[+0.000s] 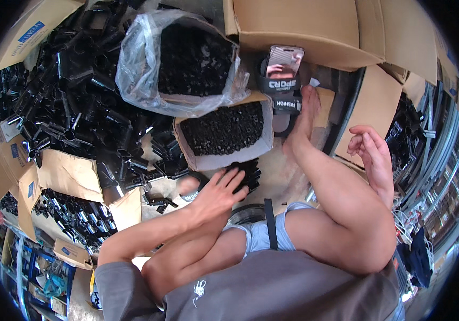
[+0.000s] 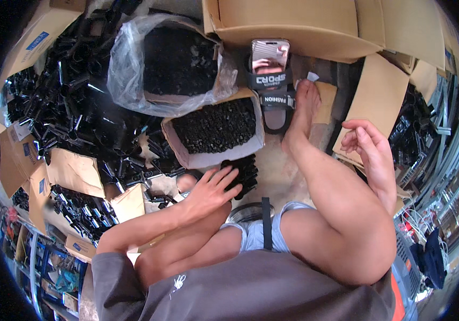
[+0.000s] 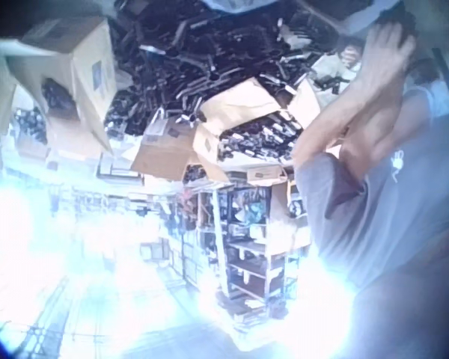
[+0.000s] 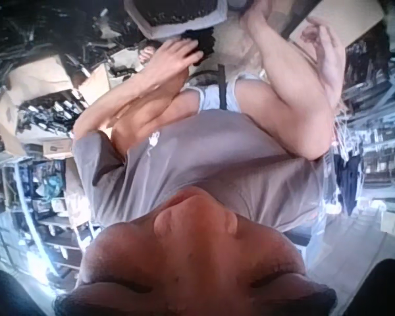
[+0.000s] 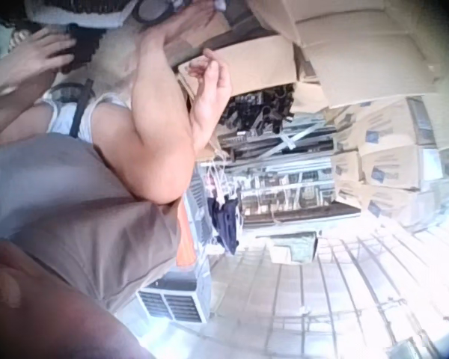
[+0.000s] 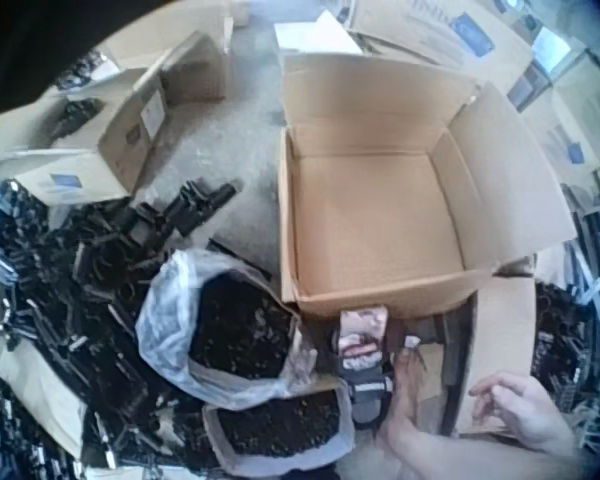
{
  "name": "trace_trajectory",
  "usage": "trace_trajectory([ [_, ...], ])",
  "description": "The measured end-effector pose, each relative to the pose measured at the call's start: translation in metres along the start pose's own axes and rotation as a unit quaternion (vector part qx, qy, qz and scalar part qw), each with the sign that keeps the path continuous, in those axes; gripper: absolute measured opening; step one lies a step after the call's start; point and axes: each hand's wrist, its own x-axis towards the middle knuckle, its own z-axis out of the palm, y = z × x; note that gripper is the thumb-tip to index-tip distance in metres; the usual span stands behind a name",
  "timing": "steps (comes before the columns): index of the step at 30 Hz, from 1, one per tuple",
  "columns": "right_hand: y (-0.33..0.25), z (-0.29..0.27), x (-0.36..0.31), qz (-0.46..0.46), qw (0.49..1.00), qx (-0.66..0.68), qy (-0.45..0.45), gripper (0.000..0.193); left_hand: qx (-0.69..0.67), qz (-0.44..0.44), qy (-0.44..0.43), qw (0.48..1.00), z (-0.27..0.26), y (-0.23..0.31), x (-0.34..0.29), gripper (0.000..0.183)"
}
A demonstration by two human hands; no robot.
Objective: The person sorts through cardboard boxes on the floor, picking up black metal connectors, handling them individually, and placing them into different boxes or a small black bin.
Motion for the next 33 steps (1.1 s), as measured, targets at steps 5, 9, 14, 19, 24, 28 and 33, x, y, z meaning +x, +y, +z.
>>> trace_trajectory([
  [5, -0.019, 0.01, 0.003, -0.016, 0.999, -0.035, 0.038, 0.029, 0.048, 0.038, 0.318, 0.946, -0.223, -0.039, -0.007, 0.031],
  [9, -0.011, 0.0, 0.002, -0.023, 0.998, -0.003, 0.059, 0.029, 0.26, -0.174, 0.536, 0.784, -0.418, -0.134, 0.006, 0.012],
  [14, -0.004, -0.028, 0.013, -0.032, 0.999, -0.008, -0.011, 0.035, 0.138, -0.558, 0.328, 0.75, -0.578, -0.331, -0.076, 0.045],
  [19, -0.036, 0.002, 0.01, 0.06, 0.998, -0.017, 0.021, 0.036, 0.163, -0.646, 0.095, 0.74, -0.6, -0.37, -0.072, 0.092],
  [24, -0.049, -0.005, 0.012, 0.073, 0.997, -0.015, 0.033, 0.037, 0.31, -0.613, 0.221, 0.693, -0.605, -0.402, -0.034, 0.096],
  [28, -0.009, -0.018, 0.044, 0.072, 0.995, -0.019, 0.061, 0.038, 0.412, -0.459, 0.43, 0.66, -0.519, -0.433, -0.087, 0.091],
  [33, 0.068, 0.093, 0.135, 0.042, 0.917, 0.283, 0.279, 0.04, 0.262, -0.542, 0.427, 0.675, -0.549, -0.466, -0.047, 0.108],
])
